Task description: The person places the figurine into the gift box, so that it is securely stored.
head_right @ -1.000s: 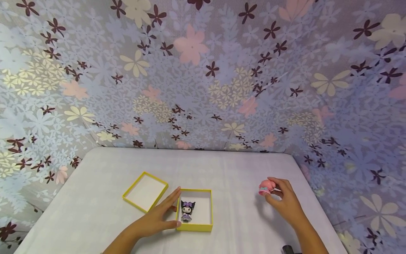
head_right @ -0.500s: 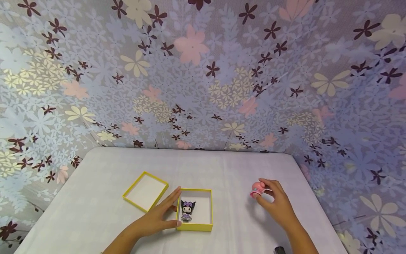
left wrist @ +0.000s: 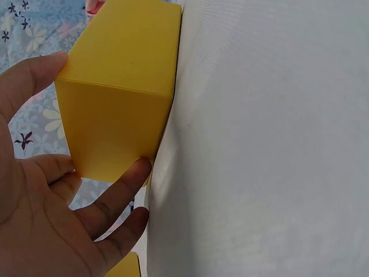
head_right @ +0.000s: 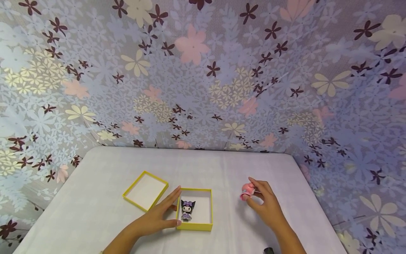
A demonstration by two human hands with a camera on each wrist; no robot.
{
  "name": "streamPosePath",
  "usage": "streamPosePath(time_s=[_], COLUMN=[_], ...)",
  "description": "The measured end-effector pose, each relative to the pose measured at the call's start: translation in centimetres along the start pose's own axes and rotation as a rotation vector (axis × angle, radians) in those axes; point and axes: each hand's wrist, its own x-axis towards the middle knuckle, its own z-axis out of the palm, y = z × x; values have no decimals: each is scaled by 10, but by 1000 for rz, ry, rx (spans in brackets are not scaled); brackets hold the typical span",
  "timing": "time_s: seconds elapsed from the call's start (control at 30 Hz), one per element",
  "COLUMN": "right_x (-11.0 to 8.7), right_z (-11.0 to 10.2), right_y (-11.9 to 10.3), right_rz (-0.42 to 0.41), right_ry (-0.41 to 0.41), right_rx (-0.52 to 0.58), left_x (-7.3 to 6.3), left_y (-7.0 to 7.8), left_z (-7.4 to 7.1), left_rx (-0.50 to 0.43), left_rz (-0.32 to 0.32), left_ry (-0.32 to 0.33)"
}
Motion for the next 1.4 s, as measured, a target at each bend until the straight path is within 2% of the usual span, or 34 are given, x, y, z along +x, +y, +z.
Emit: streamPosePath(time_s=[0.3, 0.57, 0.9, 1.13, 1.4], right_x=[0, 1, 5, 9, 17], right_z=[17, 27, 42, 53, 62], right_y=[-7, -17, -28, -35, -46], right_rz=[12, 15, -5, -68, -43], right_ry=[0, -37, -114, -149, -213], right_rx=[-19, -63, 97, 120, 138], left_x=[1, 1, 1, 1, 2], left_y=[-2, -3, -2, -2, -6], left_z=[0, -1, 0, 0, 1], left_rx=[11, 11, 7, 6, -4], left_rz=[-8, -17, -13, -21, -19], left_ry=[3, 0, -4, -4, -8])
